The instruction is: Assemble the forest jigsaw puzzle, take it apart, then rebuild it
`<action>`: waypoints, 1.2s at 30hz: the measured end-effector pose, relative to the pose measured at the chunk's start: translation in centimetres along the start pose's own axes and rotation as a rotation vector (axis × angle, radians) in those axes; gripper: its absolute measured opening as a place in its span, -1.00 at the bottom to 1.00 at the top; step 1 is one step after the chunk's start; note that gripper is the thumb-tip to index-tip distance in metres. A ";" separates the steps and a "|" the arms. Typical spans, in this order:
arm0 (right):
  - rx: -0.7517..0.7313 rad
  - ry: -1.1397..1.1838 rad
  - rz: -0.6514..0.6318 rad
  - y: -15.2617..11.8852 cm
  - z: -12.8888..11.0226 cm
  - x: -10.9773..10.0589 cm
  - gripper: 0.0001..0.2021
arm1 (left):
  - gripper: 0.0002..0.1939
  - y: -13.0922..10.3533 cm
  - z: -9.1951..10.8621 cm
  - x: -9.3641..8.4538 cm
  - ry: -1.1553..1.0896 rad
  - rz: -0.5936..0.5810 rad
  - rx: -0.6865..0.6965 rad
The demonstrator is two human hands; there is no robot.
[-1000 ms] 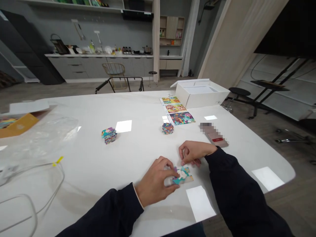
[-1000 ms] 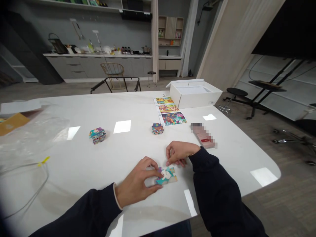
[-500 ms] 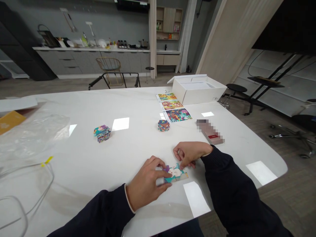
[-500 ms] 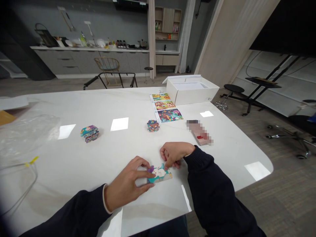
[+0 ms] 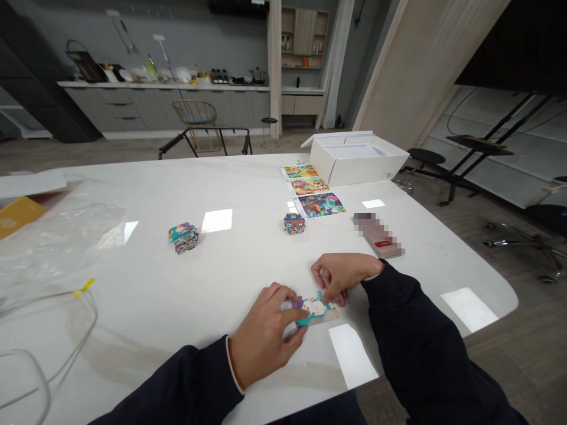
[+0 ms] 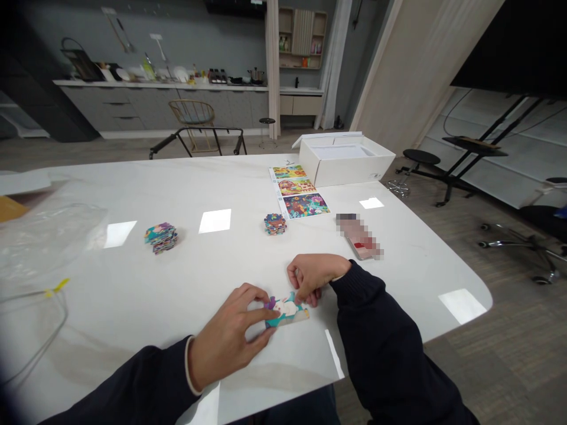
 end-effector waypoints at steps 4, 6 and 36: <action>0.008 -0.002 0.006 0.0 -0.1 0.0 -0.50 | -0.78 0.1 0.0 0.0 -0.007 0.000 0.009; 0.006 -0.003 0.004 0.0 0.0 0.0 -0.49 | -0.77 0.1 -0.1 0.0 -0.017 0.010 -0.001; -0.152 -0.134 0.548 3.3 0.8 -2.8 -0.37 | -0.59 -4.8 -21.1 -16.0 0.362 0.672 -0.481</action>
Point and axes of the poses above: each hand's wrist, its own y-axis towards the middle knuckle, its own x-axis out of the palm, z = x × y, the point moved 4 cm from there along y, towards the middle knuckle, and after that the axes turned 3 degrees about y, right-handed, at the moved point
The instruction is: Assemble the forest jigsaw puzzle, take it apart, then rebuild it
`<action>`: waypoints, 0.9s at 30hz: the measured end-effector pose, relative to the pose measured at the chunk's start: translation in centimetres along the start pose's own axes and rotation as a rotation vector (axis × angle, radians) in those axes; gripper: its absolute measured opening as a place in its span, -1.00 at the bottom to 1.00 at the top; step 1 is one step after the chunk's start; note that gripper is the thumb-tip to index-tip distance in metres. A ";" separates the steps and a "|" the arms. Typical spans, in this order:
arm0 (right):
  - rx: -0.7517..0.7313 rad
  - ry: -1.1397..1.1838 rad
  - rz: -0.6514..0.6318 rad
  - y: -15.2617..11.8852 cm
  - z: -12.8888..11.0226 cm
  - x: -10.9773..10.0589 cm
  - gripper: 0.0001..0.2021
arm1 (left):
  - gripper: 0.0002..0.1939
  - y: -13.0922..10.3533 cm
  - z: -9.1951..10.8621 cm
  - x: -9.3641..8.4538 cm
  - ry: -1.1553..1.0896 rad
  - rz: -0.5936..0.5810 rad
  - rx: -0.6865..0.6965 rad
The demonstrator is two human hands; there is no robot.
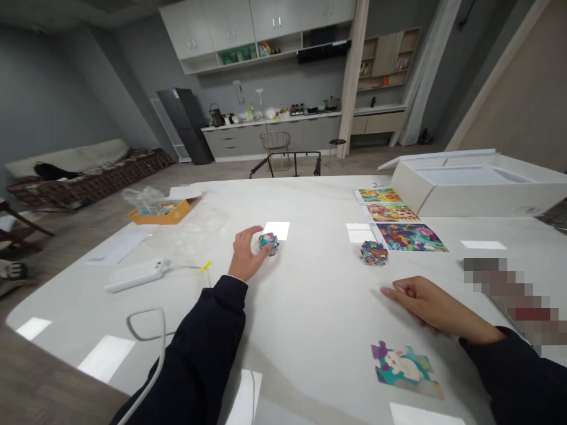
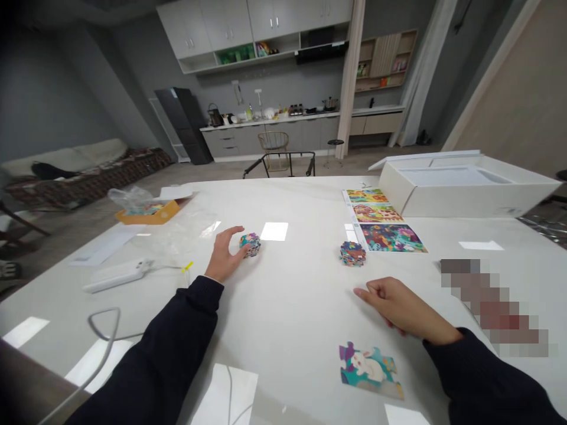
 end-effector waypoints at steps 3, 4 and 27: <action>-0.004 -0.027 0.005 0.2 0.7 -0.1 -0.37 | -0.76 -0.2 -0.8 0.8 -0.014 0.007 -0.016; -0.006 -0.033 0.006 0.3 0.8 -0.1 -0.37 | -0.80 -0.2 -0.8 1.0 -0.019 0.008 -0.015; 0.016 -0.042 -0.018 0.2 0.1 -0.1 -0.38 | -0.52 0.0 -1.7 1.1 -0.155 0.030 -0.165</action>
Point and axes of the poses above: each hand's wrist, its own y-axis towards the middle knuckle, its own x-axis out of the palm, z = x × y, the point moved 4 cm from there along y, towards the middle knuckle, and after that the axes turned 3 degrees about y, right-handed, at the moved point
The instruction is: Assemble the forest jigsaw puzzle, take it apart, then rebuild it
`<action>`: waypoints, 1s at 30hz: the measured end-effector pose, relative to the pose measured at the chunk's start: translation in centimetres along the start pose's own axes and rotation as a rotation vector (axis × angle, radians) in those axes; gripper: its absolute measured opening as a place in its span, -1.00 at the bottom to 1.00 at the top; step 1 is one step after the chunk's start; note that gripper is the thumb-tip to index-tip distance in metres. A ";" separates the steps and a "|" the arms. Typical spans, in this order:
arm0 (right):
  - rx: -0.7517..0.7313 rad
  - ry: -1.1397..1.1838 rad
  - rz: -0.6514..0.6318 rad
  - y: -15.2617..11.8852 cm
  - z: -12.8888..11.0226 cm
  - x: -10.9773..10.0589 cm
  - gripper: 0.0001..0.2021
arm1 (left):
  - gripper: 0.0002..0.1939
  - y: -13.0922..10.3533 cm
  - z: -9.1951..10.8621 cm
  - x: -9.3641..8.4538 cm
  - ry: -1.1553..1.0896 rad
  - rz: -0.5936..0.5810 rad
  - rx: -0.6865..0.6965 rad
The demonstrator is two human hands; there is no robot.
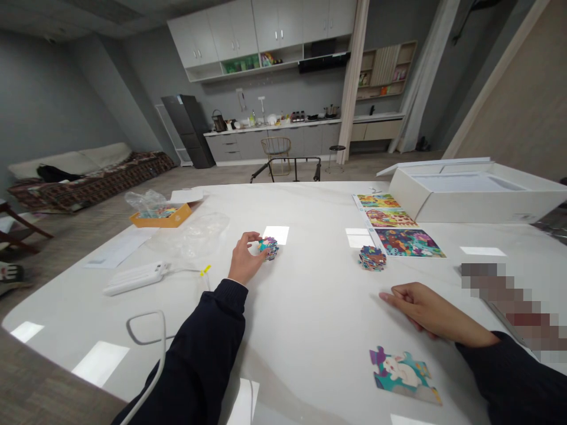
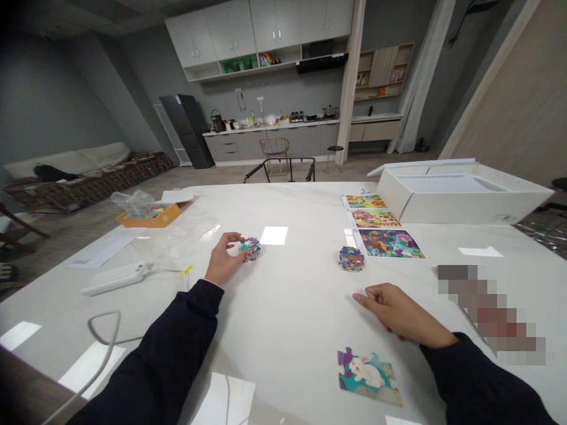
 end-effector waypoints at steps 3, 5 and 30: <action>0.014 0.010 0.010 -0.1 -0.1 -0.1 -0.41 | -0.56 0.0 1.0 -0.7 -0.004 0.007 0.015; 0.017 0.021 0.021 -0.4 -0.4 -0.2 -0.43 | -0.61 -0.3 3.0 -1.0 -0.010 0.011 0.076; -0.057 0.212 -0.516 -2.9 -2.7 1.7 -0.49 | -0.70 -14.2 17.2 5.3 -0.402 -0.923 0.444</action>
Point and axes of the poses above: each hand's wrist, its own y-axis towards the middle knuckle, its own x-axis out of the palm, z = x × y, the point moved 4 cm from there along y, towards the middle knuckle, and after that the axes turned 3 degrees about y, right-handed, at the moved point
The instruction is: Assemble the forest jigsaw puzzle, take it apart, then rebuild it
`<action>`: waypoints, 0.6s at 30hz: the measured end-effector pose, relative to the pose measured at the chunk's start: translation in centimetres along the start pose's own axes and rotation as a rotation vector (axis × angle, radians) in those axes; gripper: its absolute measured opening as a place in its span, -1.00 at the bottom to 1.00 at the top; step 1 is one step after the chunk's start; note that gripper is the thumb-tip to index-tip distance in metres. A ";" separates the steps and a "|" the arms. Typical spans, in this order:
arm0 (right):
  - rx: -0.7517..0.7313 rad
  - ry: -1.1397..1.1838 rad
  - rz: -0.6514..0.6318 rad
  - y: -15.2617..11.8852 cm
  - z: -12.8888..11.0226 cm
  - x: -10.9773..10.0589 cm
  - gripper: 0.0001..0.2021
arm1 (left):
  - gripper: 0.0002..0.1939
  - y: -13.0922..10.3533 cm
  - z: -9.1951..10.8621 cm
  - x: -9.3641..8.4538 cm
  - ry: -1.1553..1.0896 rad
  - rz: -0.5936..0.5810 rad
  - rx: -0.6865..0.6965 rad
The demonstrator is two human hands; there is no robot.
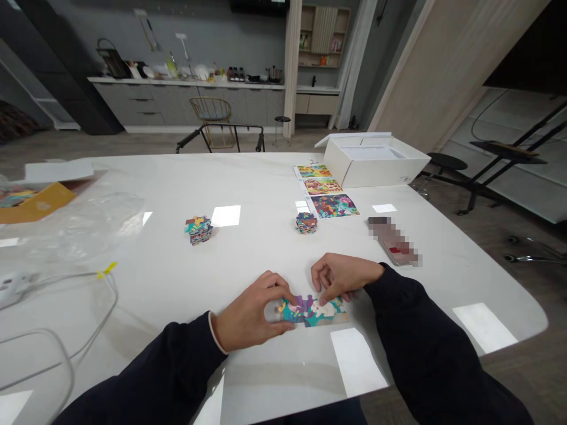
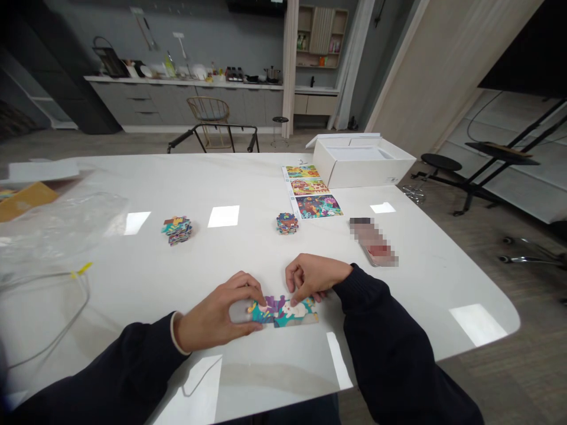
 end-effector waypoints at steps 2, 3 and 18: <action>0.005 -0.003 0.000 0.1 0.1 0.0 -0.48 | -0.71 0.0 -0.2 0.1 0.011 -0.017 -0.014; 0.010 -0.005 0.002 0.1 0.1 0.0 -0.48 | -0.73 -0.1 -0.2 0.2 0.017 -0.023 -0.018; 0.020 0.009 0.007 0.1 -0.1 0.2 -0.48 | -0.78 -0.3 0.2 0.2 0.148 -0.107 0.061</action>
Point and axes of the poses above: each hand's wrist, its own y-axis towards the middle knuckle, its own x-axis out of the palm, z = x × y, the point moved 4 cm from there along y, towards the middle knuckle, and after that the axes turned 3 degrees about y, right-handed, at the moved point
